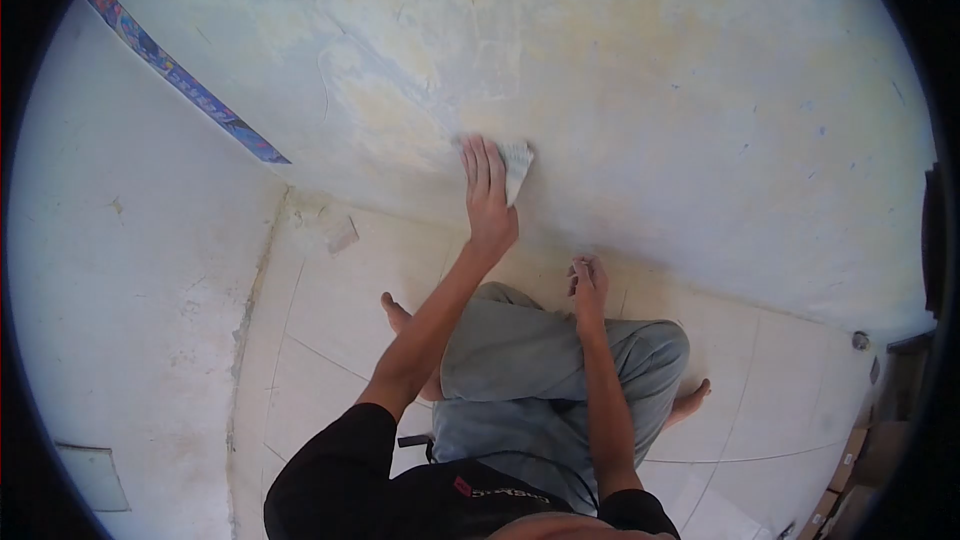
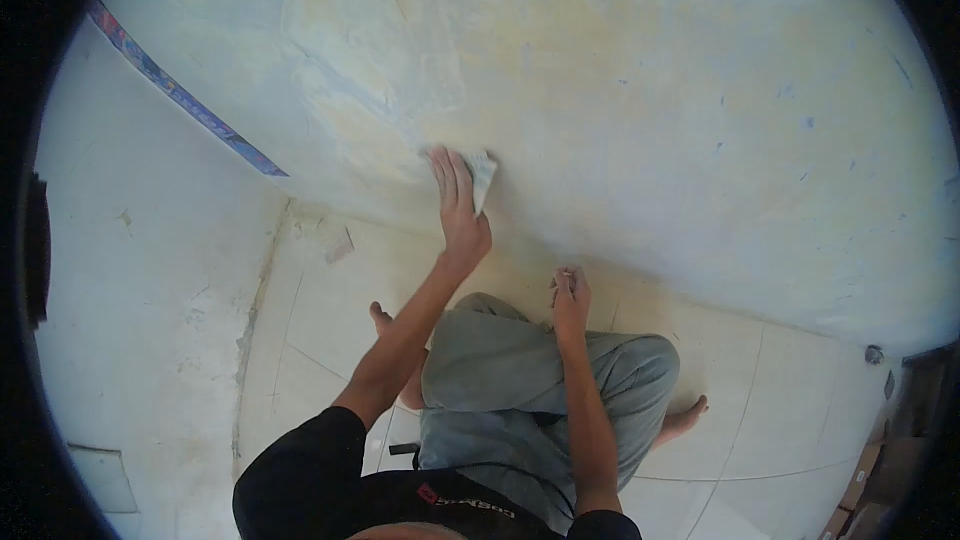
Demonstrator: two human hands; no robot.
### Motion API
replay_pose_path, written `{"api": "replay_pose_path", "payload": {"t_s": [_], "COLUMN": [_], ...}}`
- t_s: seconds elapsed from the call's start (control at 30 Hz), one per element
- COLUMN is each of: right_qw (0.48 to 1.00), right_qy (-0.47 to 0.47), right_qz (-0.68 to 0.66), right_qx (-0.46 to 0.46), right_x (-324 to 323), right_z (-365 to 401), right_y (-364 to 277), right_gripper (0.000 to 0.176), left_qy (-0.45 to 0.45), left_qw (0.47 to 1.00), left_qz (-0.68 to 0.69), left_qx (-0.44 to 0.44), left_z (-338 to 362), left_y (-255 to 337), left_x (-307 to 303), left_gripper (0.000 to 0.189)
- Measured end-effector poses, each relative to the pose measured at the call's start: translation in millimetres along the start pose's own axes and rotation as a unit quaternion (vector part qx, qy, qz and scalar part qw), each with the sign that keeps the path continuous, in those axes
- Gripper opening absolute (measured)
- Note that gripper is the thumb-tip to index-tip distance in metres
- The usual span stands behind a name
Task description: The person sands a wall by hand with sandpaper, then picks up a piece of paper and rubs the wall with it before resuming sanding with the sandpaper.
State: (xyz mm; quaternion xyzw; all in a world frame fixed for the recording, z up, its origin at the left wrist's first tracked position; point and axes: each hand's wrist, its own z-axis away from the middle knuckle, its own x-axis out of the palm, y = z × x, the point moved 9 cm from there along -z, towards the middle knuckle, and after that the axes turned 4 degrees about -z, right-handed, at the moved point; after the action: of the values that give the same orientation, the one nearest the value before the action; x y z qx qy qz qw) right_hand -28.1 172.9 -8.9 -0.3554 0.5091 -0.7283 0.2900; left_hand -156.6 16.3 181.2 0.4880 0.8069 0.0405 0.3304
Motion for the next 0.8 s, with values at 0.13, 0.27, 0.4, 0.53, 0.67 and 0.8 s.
{"api": "replay_pose_path", "payload": {"t_s": [0.13,0.27,0.4,0.53,0.67,0.8], "right_qw": [1.0,1.0,1.0,1.0,1.0,1.0], "right_qy": [-0.005,0.001,0.006,-0.005,0.0,0.0], "right_qz": [0.02,0.0,0.016,0.0,0.012,0.015], "right_qx": [-0.012,0.001,0.012,0.008,-0.004,-0.009], "right_x": [2.8,2.1,-0.2,2.4,3.1,-0.6], "right_z": [-1.9,0.4,1.7,2.9,-1.0,-2.2], "right_y": [1.1,1.2,-1.6,1.0,-1.2,5.5], "right_gripper": [0.015,0.015,0.015,0.015,0.014,0.014], "left_qy": [-0.004,-0.055,-0.061,-0.007,-0.031,-0.086], "left_qw": [1.0,0.998,0.998,1.0,0.999,0.996], "left_qz": [0.006,0.015,0.016,-0.001,0.007,0.018], "left_qx": [0.022,0.013,0.001,0.024,0.016,-0.015], "left_z": [-5.4,56.8,51.7,0.3,27.4,69.7], "left_y": [2.9,-15.3,-12.8,3.6,-8.7,-15.6], "left_x": [-9.2,29.1,30.2,3.2,12.7,36.8], "left_gripper": [0.084,0.08,0.081,0.082,0.083,0.082]}}
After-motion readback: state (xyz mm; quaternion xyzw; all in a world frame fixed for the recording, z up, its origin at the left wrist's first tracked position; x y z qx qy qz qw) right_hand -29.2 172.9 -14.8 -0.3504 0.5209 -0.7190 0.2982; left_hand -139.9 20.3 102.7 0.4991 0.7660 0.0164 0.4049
